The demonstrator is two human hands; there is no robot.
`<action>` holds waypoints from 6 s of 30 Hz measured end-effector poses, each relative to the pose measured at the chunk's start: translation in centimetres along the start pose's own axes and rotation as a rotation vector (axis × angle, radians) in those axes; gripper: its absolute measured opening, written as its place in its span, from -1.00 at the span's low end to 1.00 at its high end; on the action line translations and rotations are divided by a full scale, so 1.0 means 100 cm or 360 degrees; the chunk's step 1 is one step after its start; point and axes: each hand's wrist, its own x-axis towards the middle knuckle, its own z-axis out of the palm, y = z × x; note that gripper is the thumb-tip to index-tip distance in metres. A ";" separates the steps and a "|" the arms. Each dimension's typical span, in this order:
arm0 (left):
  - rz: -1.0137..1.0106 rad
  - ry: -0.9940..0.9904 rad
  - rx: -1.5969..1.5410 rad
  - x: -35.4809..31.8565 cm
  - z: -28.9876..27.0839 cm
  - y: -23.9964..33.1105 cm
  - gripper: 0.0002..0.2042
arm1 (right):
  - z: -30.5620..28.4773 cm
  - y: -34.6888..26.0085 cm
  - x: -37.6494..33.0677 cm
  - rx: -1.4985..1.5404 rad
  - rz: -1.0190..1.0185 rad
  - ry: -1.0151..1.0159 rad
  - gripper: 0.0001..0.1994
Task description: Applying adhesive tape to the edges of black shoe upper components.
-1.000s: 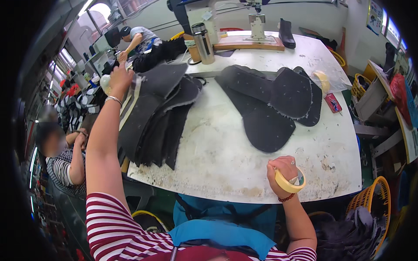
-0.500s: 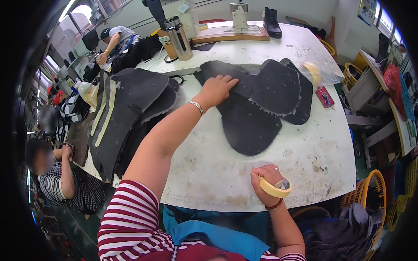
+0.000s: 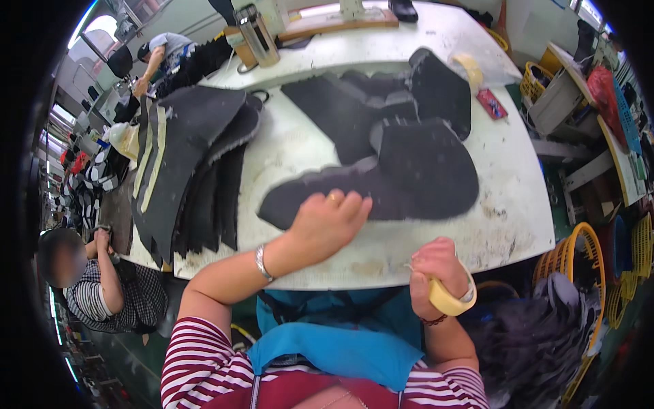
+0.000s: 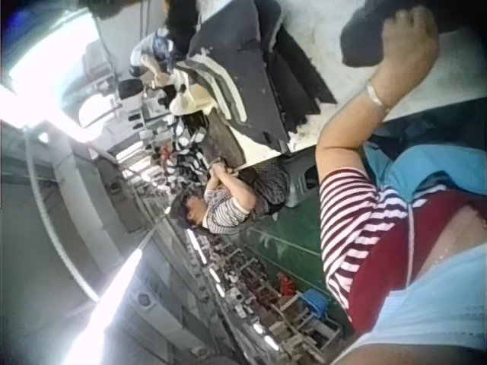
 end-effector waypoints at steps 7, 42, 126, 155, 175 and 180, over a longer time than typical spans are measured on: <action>-0.0296 -0.0267 -0.0842 -0.064 -0.015 0.058 -0.57 | 0.021 -0.007 -0.010 0.0606 0.0918 -0.0228 -0.73; -0.1647 -0.0088 -0.0869 -0.104 0.020 -0.011 -0.83 | 0.130 0.044 0.006 -0.0837 0.0213 -0.0812 -0.77; -0.0738 -0.0010 -0.0786 -0.077 0.030 0.063 -0.41 | 0.020 0.087 0.029 -0.0830 0.0005 -0.1054 -0.81; -0.0567 -0.0009 -0.0974 -0.062 0.040 0.069 -0.44 | 0.009 0.068 0.006 -0.1245 -0.0321 -0.0960 -0.68; -0.0530 -0.0141 -0.0853 -0.059 0.036 0.070 -0.43 | 0.005 0.051 -0.004 -0.1339 0.0271 -0.0958 -0.72; -0.0516 -0.0177 -0.0811 -0.058 0.036 0.069 -0.39 | 0.010 0.050 -0.010 -0.1353 0.0473 -0.0900 -0.71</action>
